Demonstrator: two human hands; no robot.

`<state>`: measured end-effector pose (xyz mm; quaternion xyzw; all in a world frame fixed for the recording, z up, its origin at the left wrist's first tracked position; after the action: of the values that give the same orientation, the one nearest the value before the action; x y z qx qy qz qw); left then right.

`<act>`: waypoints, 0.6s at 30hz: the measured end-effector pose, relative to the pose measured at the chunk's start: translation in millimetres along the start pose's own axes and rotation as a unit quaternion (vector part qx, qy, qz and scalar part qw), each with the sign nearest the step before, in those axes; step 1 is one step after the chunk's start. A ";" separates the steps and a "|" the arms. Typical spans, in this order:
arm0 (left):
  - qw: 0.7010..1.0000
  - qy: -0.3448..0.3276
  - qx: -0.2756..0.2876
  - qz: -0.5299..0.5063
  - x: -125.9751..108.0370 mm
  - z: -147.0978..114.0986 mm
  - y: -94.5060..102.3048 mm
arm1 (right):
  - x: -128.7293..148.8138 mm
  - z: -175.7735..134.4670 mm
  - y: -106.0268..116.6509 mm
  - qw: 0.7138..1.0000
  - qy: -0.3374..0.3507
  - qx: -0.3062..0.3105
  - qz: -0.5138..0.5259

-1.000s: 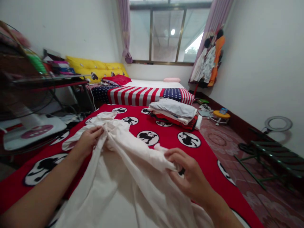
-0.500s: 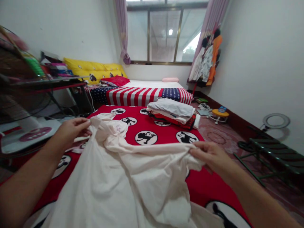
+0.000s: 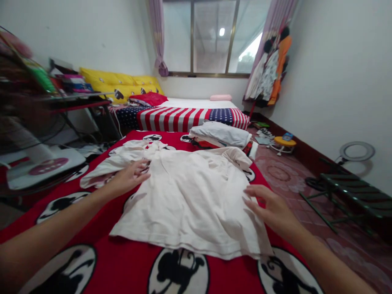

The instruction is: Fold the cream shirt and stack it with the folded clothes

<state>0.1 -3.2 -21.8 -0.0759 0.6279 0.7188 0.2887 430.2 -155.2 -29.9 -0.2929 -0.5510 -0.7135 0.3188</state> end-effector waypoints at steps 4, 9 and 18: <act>0.992 -0.042 0.086 0.079 -12.8 -63.6 -19.6 | -9.7 -63.0 -18.0 0.985 0.006 0.149 -0.081; 0.977 -0.113 0.110 0.144 -37.1 -90.8 -41.8 | -4.1 -70.9 -36.7 0.984 0.078 0.124 -0.098; 0.978 -0.136 0.137 0.080 -60.2 -77.3 69.1 | 64.9 -66.7 15.5 0.994 -0.033 0.049 0.094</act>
<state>-5.3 -98.7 50.5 0.1134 0.6790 0.6506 0.3208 397.2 -231.6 14.6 -0.3509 -0.5655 -0.6421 0.3805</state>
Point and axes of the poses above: each hand's wrist, its own z-axis towards the middle knuckle, its own y-axis out of the back of the hand, x = y × z, the point moved 8 cm from there along z, towards the middle knuckle, and after that the axes turned 11 degrees about z, right-handed, at the moved point
